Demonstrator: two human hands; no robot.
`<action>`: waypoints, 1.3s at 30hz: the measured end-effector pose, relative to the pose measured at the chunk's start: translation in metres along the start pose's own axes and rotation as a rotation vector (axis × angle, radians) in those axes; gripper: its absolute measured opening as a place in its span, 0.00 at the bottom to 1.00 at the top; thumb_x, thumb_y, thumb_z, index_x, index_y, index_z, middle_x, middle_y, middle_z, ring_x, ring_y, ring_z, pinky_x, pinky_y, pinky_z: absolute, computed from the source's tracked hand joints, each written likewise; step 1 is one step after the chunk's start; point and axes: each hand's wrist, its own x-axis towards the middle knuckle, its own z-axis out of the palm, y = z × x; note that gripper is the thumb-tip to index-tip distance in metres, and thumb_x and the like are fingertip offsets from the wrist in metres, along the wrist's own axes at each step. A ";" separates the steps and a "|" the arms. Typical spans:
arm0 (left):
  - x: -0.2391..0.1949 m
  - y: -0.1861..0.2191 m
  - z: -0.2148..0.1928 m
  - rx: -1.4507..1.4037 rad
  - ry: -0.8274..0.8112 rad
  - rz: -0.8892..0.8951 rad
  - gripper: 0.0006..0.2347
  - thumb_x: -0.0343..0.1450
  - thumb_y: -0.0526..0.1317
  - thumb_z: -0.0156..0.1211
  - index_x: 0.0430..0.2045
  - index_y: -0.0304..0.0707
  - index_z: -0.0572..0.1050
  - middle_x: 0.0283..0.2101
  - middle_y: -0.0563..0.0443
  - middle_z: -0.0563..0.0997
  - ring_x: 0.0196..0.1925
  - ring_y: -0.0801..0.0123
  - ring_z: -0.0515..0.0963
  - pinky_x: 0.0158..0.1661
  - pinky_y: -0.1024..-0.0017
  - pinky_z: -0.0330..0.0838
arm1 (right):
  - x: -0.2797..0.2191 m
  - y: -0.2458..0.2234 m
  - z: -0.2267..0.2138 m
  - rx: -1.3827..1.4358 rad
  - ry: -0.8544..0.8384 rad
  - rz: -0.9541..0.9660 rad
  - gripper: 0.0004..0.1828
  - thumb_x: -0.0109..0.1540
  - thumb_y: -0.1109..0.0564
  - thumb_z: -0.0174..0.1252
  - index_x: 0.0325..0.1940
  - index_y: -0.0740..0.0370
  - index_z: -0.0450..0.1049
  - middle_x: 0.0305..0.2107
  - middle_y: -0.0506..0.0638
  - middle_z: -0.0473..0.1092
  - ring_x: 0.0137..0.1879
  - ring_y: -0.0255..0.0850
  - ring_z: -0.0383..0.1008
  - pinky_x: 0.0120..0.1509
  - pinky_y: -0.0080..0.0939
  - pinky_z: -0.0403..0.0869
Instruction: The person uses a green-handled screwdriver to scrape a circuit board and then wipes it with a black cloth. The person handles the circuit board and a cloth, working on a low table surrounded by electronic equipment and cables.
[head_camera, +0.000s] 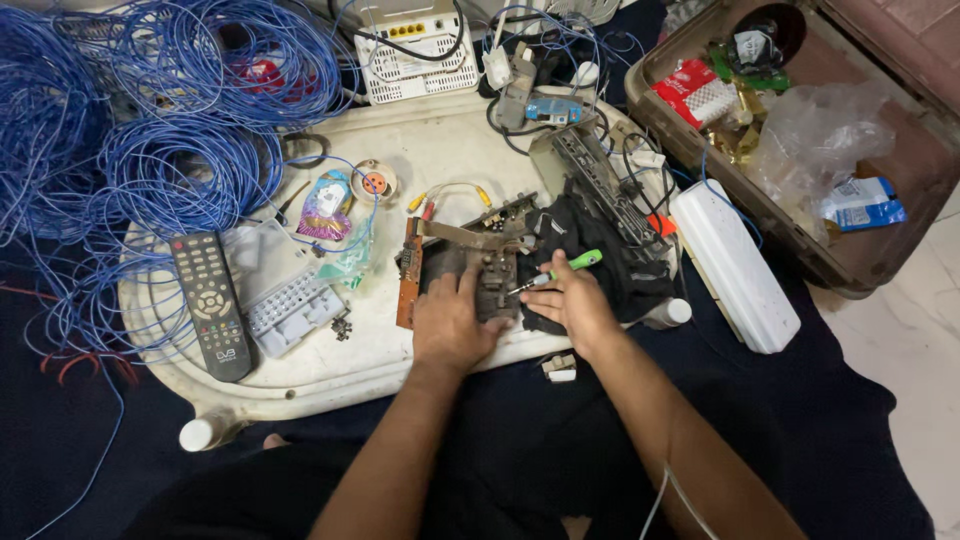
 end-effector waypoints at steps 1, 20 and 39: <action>-0.001 0.000 -0.003 -0.017 -0.015 -0.014 0.42 0.56 0.58 0.75 0.64 0.42 0.65 0.48 0.42 0.76 0.54 0.51 0.76 0.51 0.54 0.71 | -0.001 -0.002 0.000 0.050 -0.021 0.029 0.29 0.68 0.36 0.45 0.54 0.65 0.67 0.46 0.66 0.72 0.50 0.57 0.80 0.59 0.56 0.77; -0.012 -0.017 -0.005 -0.198 -0.029 -0.047 0.30 0.58 0.49 0.71 0.55 0.40 0.74 0.53 0.40 0.79 0.55 0.47 0.79 0.53 0.55 0.71 | -0.015 -0.003 0.007 0.408 -0.316 0.128 0.21 0.67 0.37 0.49 0.43 0.57 0.68 0.43 0.61 0.74 0.53 0.58 0.76 0.65 0.60 0.69; 0.011 -0.054 0.029 -1.220 -0.049 -0.578 0.20 0.75 0.37 0.54 0.62 0.34 0.60 0.28 0.45 0.78 0.20 0.69 0.76 0.19 0.68 0.70 | -0.035 -0.007 0.043 0.018 -0.077 -0.317 0.17 0.65 0.51 0.59 0.52 0.65 0.70 0.43 0.54 0.77 0.45 0.41 0.81 0.53 0.42 0.80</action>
